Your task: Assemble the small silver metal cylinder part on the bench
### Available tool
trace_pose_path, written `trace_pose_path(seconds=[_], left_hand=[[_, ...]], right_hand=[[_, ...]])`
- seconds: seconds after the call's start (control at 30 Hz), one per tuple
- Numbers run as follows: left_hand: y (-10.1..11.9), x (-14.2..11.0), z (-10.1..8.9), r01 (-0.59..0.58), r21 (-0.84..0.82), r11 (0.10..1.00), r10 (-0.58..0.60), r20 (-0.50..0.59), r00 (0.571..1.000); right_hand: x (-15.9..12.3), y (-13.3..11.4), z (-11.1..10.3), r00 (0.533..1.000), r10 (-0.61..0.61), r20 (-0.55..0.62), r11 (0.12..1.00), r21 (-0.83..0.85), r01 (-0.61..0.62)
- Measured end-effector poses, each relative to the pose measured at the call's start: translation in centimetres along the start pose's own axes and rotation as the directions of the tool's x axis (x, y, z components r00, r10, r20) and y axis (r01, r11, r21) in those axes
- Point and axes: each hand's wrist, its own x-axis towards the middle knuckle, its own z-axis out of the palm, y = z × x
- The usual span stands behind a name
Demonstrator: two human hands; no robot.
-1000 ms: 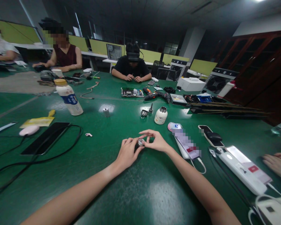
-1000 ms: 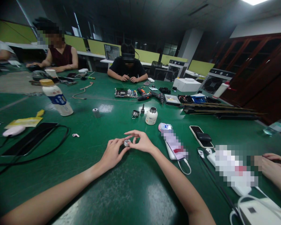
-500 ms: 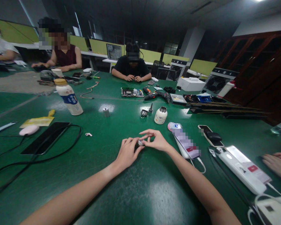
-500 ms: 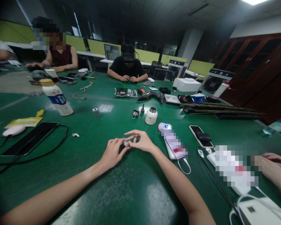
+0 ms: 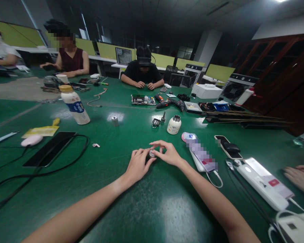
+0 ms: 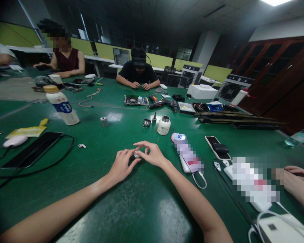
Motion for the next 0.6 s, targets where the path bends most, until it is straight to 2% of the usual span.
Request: trace_pose_path(seconds=[0.17, 0.37, 0.6], left_hand=[[-0.1, -0.1, 0.2, 0.002, 0.010, 1.000, -0.002, 0.003, 1.000], [0.0, -0.1, 0.1, -0.006, 0.021, 1.000, 0.006, -0.002, 1.000], [0.0, -0.1, 0.0, -0.009, 0.012, 1.000, 0.009, 0.004, 1.000]], right_hand=[[-0.1, 0.0, 0.0, 0.999, -0.040, 0.014, 0.995, -0.094, 0.041], [0.1, 0.1, -0.4, 1.000, -0.003, 0.003, 1.000, 0.008, 0.003], [0.2, -0.4, -1.3, 0.994, 0.060, 0.088, 0.992, 0.103, -0.069]])
